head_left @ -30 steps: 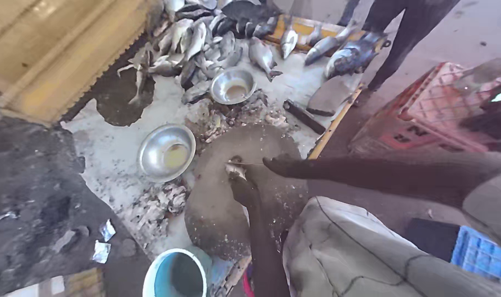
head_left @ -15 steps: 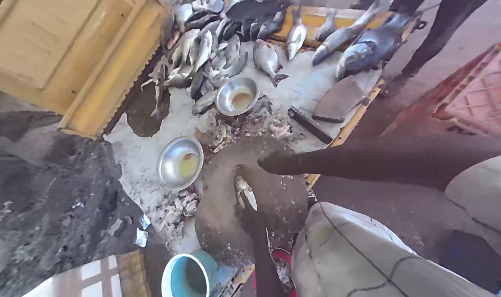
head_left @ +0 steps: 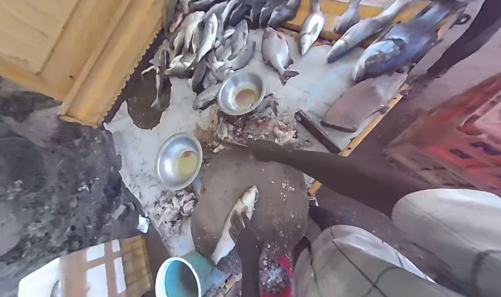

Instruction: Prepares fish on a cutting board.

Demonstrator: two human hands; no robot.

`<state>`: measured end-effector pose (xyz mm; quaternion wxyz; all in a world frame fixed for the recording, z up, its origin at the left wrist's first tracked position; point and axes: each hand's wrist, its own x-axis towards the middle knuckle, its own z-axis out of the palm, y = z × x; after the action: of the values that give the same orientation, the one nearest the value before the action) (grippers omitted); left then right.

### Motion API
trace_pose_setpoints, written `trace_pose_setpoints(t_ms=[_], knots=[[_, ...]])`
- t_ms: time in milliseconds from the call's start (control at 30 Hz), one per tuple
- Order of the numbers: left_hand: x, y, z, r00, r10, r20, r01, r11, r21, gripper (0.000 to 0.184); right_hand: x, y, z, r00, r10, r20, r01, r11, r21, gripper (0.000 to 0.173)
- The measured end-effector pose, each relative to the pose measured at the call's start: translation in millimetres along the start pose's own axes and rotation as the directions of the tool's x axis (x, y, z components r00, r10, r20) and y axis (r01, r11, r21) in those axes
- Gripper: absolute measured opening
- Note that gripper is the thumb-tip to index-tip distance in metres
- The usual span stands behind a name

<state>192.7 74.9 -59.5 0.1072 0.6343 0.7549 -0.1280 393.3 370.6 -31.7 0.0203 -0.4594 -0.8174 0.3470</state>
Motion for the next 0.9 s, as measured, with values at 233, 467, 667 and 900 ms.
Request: trace_pose_setpoints(t_ms=[233,467,667,900], knots=[[69.0,-10.3,-11.4,1.000,0.006,-0.005,-0.006,1.000,-0.030,0.079,-78.8,-19.1,30.9,0.976,0.205,0.069,-0.202,0.978,-0.052,0.030],[166.8,-63.5,-99.9,0.777,0.176,0.604,-0.026,0.968,-0.249,0.071,-143.8,-27.0,28.0,0.935,0.208,0.286,-0.246,0.964,0.100,0.049],[138.0,-67.3,-55.2,0.989,0.047,0.142,0.035,0.851,-0.524,0.061,-161.4,-22.0,37.1,0.936,0.219,0.274,-0.298,0.909,0.291,0.040],[99.7,-44.6,-25.7,0.983,-0.061,-0.172,-0.028,0.880,-0.474,0.045,-93.9,-45.2,35.3,0.942,-0.080,0.326,0.040,0.991,0.127,0.029]])
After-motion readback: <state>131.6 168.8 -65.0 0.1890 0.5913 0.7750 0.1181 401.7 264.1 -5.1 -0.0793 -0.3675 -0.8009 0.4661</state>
